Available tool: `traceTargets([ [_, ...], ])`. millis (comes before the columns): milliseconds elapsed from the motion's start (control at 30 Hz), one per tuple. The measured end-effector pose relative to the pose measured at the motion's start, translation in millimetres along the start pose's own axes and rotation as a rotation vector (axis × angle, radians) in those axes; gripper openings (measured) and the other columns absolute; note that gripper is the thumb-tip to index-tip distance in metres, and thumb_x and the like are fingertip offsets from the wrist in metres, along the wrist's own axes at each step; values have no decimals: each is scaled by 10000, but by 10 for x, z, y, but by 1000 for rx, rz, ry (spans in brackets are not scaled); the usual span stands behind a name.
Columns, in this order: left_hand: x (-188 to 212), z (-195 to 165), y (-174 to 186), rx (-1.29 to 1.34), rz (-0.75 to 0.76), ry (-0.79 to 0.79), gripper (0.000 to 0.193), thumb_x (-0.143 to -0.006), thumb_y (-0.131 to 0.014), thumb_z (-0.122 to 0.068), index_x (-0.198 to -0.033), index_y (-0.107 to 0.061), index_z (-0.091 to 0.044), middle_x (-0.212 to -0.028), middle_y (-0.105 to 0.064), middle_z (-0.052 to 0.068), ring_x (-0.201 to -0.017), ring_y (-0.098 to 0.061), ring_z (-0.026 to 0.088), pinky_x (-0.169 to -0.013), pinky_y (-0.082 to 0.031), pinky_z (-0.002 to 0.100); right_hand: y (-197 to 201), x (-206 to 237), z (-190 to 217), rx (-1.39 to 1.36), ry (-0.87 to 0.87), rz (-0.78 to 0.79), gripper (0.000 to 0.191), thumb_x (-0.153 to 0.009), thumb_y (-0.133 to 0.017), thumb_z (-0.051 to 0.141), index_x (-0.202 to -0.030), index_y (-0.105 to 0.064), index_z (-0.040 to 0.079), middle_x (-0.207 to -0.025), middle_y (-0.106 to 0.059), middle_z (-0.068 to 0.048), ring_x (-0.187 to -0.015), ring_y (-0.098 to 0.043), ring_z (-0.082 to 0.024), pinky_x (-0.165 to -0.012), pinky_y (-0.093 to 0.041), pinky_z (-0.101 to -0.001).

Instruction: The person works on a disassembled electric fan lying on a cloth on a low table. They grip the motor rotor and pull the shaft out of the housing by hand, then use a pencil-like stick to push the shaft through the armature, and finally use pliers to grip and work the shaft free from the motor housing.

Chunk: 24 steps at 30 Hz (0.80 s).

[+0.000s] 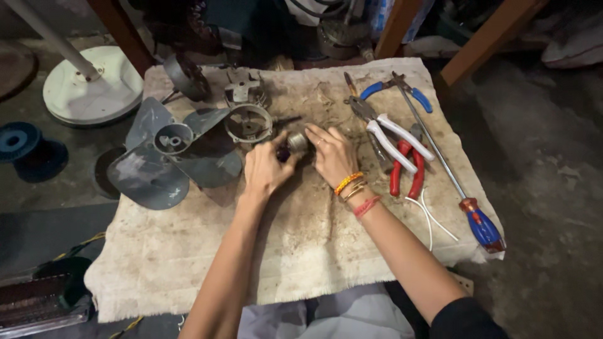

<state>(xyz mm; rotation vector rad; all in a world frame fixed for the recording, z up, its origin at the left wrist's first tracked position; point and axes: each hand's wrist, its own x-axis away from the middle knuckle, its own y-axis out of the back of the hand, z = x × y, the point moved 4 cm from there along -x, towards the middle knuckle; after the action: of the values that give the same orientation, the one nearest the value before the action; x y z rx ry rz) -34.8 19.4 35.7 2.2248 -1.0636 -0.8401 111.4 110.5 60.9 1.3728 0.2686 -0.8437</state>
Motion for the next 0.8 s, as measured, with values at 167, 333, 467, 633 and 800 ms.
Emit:
traceTargets([
  [167,-20,-30,71,40,-7,81,600,-784,-780,-404,-1305,-694,-119,-942,-735,240,-893,-712,399,-813,-554,477,-7,-18,-6,-23,-54,42,579,-723,-584,-91,-1271,-705,51,-1350,-680,-76,-1023,-655,-327,-923,-555,-394],
  [333,-6,-75,74,5,-47,-67,615,-774,-798,-414,-1300,-703,-110,-945,-726,263,-920,-704,410,-818,-550,484,0,2,6,-8,-60,38,598,-755,-576,-78,-1314,-695,97,-1382,-673,-43,-1022,-662,-310,-918,-560,-386],
  [467,-8,-45,75,7,-58,-17,598,-779,-800,-393,-1285,-702,-90,-957,-724,269,-925,-700,413,-815,-548,486,-11,10,0,27,-97,69,614,-755,-565,-67,-1320,-699,132,-1371,-681,-32,-992,-664,-318,-899,-563,-396],
  [633,2,-78,108,17,-15,-7,590,-784,-778,-368,-1302,-702,-96,-934,-722,269,-897,-710,407,-803,-560,474,-12,11,-1,24,-99,70,635,-763,-560,-48,-1354,-667,155,-1398,-662,-46,-995,-667,-332,-906,-564,-407],
  [800,-7,-115,140,56,-28,-1,607,-768,-787,-369,-1291,-691,-75,-912,-737,243,-873,-721,397,-775,-564,472,-30,29,-13,-21,-94,55,655,-776,-542,-55,-1382,-659,164,-1386,-662,-53,-1021,-670,-335,-927,-554,-416],
])
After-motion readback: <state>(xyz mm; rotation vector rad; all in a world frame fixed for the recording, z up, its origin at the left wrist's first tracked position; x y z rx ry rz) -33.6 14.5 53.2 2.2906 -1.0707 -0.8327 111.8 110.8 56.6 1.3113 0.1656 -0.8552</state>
